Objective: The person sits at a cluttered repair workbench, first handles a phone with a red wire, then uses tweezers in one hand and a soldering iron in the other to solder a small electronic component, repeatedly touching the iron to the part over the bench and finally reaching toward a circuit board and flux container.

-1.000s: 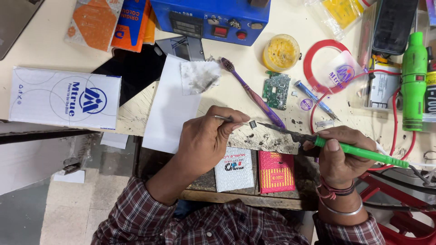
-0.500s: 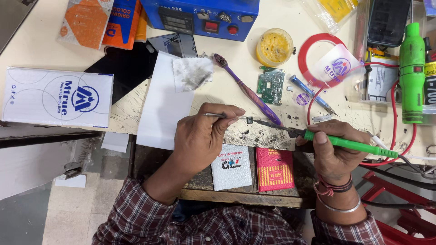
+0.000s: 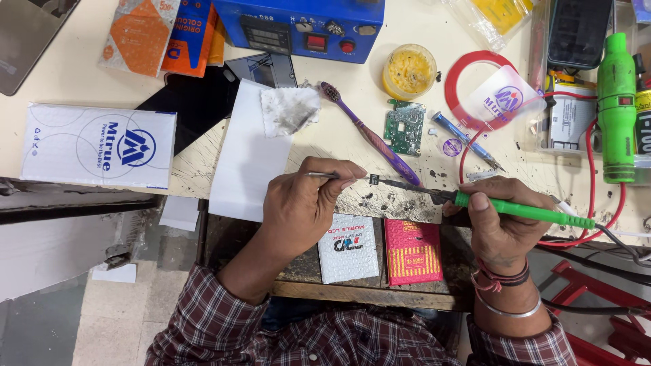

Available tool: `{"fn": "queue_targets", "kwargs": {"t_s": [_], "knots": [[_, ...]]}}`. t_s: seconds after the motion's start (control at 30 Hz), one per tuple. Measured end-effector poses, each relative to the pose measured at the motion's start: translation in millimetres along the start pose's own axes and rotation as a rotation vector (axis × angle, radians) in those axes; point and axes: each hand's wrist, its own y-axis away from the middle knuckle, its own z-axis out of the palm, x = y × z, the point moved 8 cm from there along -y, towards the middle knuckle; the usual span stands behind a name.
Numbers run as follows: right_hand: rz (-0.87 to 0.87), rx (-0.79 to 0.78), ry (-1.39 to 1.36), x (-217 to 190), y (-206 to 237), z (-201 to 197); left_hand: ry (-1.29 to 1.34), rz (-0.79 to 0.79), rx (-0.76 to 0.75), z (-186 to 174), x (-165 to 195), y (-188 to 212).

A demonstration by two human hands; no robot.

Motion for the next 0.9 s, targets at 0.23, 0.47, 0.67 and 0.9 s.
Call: {"fn": "queue_targets", "kwargs": {"t_s": [0.23, 0.47, 0.67, 0.9], "knots": [[0.018, -0.006, 0.009, 1.6, 0.7, -0.8, 0.007, 0.051, 0.033, -0.9, 4.5, -0.4], [0.031, 0.008, 0.023, 1.4, 0.5, -1.2, -0.016, 0.05, 0.029, 0.0, 4.4, -1.6], [0.036, 0.012, 0.09, 1.4, -0.1, -2.9, -0.028, 0.024, 0.013, 1.2, 4.8, -1.7], [0.064, -0.006, 0.02, 2.5, -1.0, 0.1, -0.011, 0.033, -0.008, 2.3, 5.5, -3.0]]}}
